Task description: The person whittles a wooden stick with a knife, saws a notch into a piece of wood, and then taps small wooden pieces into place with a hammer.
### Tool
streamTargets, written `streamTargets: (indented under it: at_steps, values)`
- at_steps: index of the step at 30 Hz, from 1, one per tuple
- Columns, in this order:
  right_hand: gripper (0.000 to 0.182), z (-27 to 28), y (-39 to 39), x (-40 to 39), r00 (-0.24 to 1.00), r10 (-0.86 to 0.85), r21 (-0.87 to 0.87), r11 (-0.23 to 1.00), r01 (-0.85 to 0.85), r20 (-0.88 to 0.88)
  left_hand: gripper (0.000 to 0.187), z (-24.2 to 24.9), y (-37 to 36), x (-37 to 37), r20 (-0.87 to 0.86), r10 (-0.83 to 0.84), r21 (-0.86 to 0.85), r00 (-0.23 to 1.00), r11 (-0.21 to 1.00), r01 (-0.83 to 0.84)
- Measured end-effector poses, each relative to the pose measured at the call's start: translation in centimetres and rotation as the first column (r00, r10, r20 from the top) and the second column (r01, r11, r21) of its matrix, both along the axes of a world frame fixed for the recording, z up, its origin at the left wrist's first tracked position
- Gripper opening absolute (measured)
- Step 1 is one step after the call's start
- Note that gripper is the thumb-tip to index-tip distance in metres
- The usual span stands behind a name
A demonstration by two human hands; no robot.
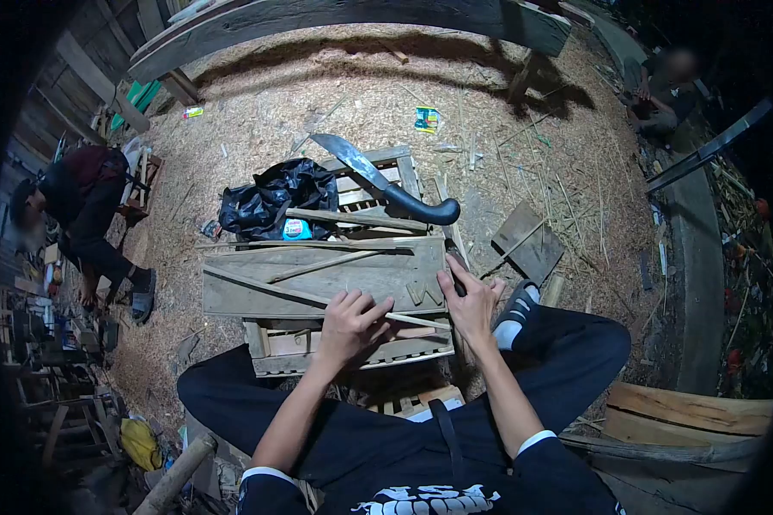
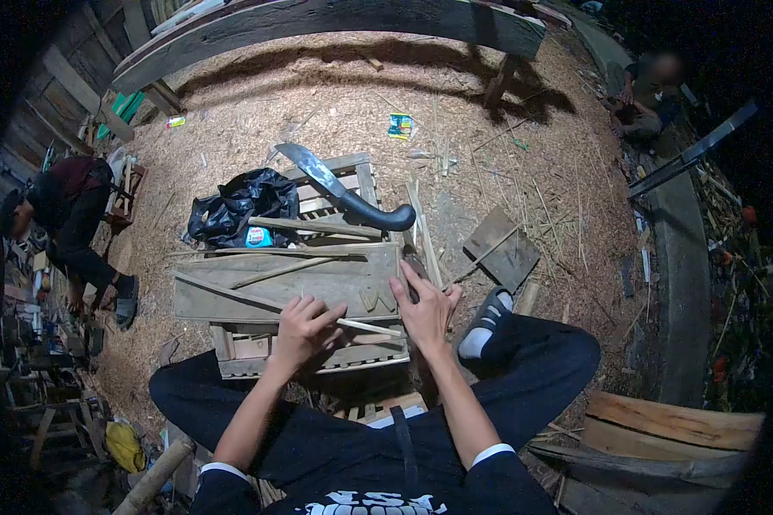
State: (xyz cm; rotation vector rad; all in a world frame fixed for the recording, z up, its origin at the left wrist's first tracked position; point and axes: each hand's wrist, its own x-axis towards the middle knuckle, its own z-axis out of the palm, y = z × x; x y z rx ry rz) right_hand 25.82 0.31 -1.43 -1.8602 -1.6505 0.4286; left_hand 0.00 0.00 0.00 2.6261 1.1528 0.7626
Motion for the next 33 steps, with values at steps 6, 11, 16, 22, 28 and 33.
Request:
streamTargets:
  at_steps: [6, 11, 16, 22, 28, 33]
  values:
    - [0.046, 0.4, 0.1, 0.9, 1.0, -0.008, 0.043, 0.999, 0.007, 0.028, 0.05, -0.3, -0.5, 1.1, 0.029, 0.038, 0.019, 0.999, 0.999, -0.039]
    - [0.048, 0.2, 0.4, 0.7, 1.0, 0.001, 0.058, 0.998, -0.001, 0.005, 0.052, -0.1, -0.3, 0.9, 0.017, 0.029, 0.009, 0.999, 1.0, -0.029]
    - [0.048, 0.4, 0.6, 0.8, 1.0, 0.017, 0.033, 0.999, -0.016, -0.023, 0.041, -0.3, -0.1, 0.7, -0.017, 0.011, 0.106, 1.0, 0.994, -0.009]
    - [0.048, -0.2, 2.0, 0.5, 0.999, 0.014, 0.073, 0.997, -0.01, -0.052, 0.041, -0.3, 0.8, 0.7, -0.01, 0.02, 0.107, 1.0, 0.994, -0.018]
    - [0.045, 0.5, 3.1, 0.3, 0.998, -0.01, 0.058, 0.998, 0.014, -0.067, 0.043, -0.5, 1.4, 1.3, -0.012, 0.082, 0.082, 0.997, 0.993, -0.081]
    - [0.039, 0.7, 0.8, 0.9, 0.988, -0.15, 0.063, 0.986, 0.152, -0.042, 0.041, 0.9, 1.2, 1.9, 0.019, 0.102, -0.026, 0.995, 0.994, -0.102]
